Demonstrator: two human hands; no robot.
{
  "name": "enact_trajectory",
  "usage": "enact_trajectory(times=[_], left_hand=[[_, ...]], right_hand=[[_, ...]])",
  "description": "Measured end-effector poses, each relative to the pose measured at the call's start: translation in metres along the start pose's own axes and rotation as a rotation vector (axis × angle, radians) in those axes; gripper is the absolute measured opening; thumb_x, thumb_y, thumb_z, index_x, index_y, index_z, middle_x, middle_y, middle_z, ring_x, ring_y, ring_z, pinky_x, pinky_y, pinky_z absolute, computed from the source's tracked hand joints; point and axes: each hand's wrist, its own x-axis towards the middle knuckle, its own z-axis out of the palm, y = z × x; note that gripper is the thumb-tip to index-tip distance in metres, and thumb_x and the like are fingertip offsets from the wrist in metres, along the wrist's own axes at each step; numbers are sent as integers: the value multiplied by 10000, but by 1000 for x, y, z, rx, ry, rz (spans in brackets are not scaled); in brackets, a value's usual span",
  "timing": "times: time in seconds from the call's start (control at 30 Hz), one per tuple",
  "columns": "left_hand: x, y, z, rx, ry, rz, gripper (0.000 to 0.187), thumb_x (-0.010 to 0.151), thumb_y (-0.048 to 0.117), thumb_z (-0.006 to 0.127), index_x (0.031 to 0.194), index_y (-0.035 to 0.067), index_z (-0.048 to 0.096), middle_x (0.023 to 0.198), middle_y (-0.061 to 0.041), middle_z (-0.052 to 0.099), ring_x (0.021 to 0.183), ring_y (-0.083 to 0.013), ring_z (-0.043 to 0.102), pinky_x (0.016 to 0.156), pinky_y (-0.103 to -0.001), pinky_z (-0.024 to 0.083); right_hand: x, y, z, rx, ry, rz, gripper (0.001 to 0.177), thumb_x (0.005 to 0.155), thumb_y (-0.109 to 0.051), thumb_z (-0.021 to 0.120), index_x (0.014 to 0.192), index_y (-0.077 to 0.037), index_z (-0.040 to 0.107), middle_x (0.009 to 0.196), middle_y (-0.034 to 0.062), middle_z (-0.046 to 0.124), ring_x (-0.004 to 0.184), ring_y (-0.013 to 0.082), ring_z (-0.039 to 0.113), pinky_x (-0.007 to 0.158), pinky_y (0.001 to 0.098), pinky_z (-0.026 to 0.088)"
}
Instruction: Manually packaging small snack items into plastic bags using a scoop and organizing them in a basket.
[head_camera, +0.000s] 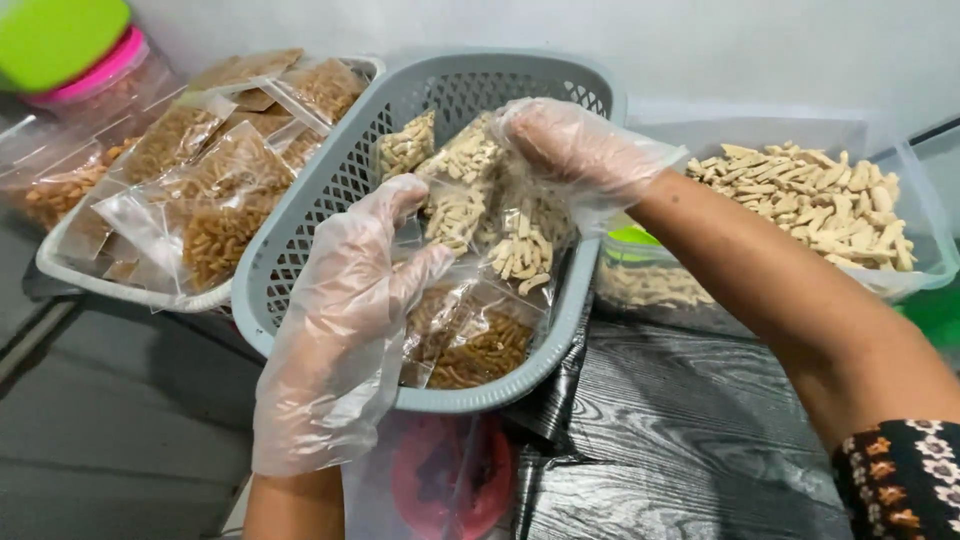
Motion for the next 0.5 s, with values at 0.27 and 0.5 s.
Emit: enact_trajectory(times=[0.27, 0.5], left_hand=[[-25, 51, 20, 210, -10, -43, 569, 889, 366, 659, 1364, 63, 582, 1381, -122, 653, 1308, -249, 614, 1106, -345, 445], [-46, 75, 94, 301, -252, 606, 499, 968, 261, 665, 1368, -2, 526, 1408, -225, 612, 1323, -355, 632, 1123, -417, 503]], right_hand=[[-71, 40, -63, -901, 175, -524, 334, 915, -152, 659, 1245, -110, 685, 1198, 140, 751, 884, 352, 738, 750, 467, 609], [-284, 15, -119, -836, 128, -376, 315, 983, -199, 604, 1241, -43, 696, 1261, 155, 728, 1087, 322, 715, 861, 445, 583]])
